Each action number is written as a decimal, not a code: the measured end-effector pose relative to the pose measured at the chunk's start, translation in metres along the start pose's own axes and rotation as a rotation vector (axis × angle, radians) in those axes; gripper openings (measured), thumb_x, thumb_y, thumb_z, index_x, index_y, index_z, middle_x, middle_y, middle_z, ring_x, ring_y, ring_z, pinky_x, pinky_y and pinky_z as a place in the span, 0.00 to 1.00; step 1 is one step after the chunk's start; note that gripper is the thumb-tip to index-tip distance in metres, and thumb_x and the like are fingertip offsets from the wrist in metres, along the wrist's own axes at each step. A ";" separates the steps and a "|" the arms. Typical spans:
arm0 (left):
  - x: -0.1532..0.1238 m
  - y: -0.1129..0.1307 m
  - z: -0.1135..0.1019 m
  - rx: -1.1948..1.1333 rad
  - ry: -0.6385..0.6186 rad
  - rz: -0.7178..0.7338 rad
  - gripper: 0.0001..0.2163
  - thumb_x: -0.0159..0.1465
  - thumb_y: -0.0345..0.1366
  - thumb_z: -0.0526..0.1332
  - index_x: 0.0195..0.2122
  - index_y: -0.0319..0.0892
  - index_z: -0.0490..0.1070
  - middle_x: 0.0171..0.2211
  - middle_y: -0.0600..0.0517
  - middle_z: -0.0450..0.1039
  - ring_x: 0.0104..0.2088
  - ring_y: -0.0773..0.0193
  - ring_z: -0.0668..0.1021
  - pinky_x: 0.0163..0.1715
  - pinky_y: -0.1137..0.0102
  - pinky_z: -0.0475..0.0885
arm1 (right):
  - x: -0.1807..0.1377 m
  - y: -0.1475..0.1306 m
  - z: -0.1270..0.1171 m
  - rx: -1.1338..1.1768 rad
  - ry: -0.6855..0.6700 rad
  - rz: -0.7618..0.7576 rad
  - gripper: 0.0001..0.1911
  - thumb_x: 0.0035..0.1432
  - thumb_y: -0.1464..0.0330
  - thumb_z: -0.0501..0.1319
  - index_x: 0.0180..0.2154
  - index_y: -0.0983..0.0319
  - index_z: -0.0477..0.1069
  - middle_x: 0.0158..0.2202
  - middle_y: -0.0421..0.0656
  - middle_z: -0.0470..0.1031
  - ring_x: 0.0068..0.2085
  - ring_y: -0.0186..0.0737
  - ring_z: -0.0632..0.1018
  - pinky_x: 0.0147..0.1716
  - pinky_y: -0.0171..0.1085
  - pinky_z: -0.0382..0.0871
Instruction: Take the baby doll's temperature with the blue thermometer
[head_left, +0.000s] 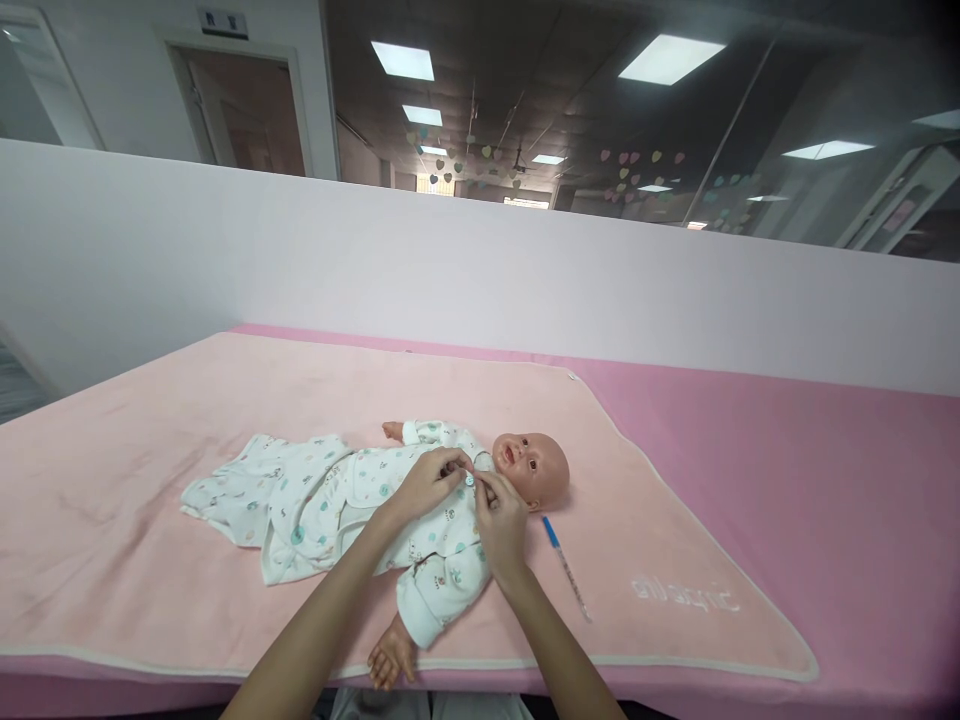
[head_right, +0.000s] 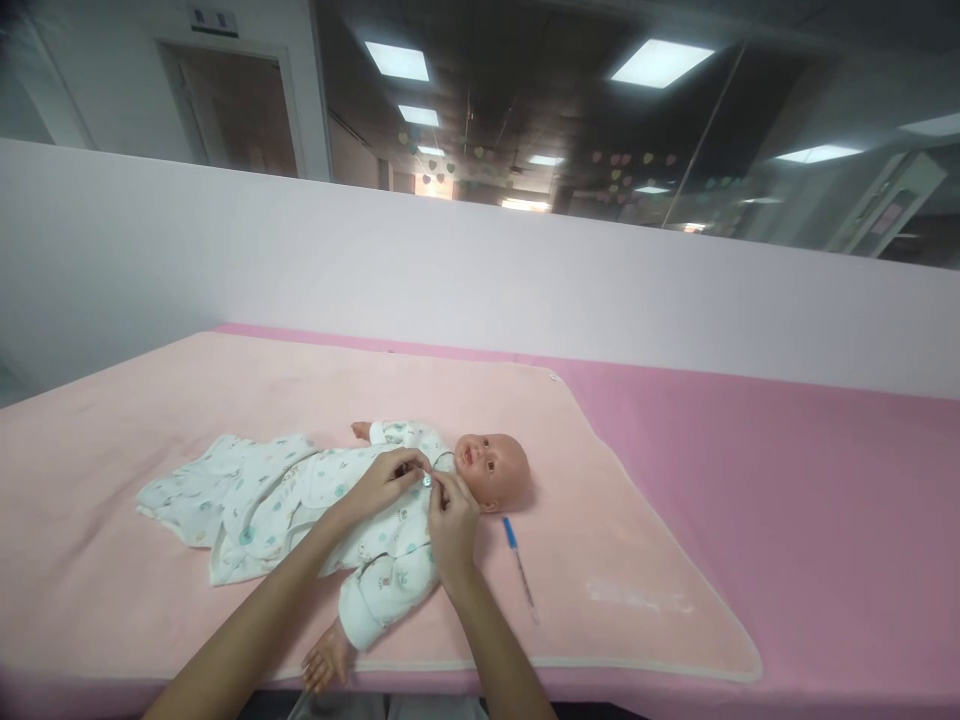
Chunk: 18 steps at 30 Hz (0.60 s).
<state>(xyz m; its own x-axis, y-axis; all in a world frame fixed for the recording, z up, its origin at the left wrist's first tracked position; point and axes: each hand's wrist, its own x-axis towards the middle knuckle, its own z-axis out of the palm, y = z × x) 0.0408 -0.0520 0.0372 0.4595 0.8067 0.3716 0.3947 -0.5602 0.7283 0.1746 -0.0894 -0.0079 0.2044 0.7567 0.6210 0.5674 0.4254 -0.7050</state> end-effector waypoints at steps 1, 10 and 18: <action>0.000 0.000 0.001 0.026 0.024 0.002 0.11 0.58 0.28 0.51 0.35 0.41 0.72 0.30 0.52 0.70 0.31 0.64 0.70 0.32 0.71 0.65 | 0.000 -0.001 0.000 0.001 -0.008 -0.010 0.12 0.58 0.69 0.51 0.34 0.62 0.73 0.32 0.43 0.74 0.29 0.33 0.72 0.28 0.31 0.65; 0.004 -0.011 -0.014 -0.305 0.048 -0.188 0.12 0.60 0.38 0.52 0.34 0.39 0.73 0.35 0.48 0.72 0.36 0.61 0.73 0.38 0.68 0.68 | 0.000 -0.004 0.000 -0.030 -0.012 -0.033 0.10 0.54 0.73 0.50 0.31 0.62 0.70 0.30 0.42 0.70 0.24 0.31 0.68 0.26 0.32 0.64; -0.025 -0.026 -0.053 -0.419 0.089 -0.273 0.14 0.59 0.44 0.55 0.33 0.38 0.73 0.35 0.48 0.72 0.34 0.63 0.73 0.35 0.70 0.68 | -0.006 0.000 0.001 -0.120 0.055 -0.215 0.12 0.55 0.76 0.48 0.31 0.62 0.69 0.36 0.47 0.70 0.37 0.37 0.73 0.31 0.33 0.67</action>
<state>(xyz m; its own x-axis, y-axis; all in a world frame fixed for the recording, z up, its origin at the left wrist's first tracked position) -0.0227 -0.0479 0.0397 0.3073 0.9364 0.1698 0.1298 -0.2180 0.9673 0.1723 -0.0931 -0.0116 0.1103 0.6254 0.7724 0.6925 0.5091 -0.5111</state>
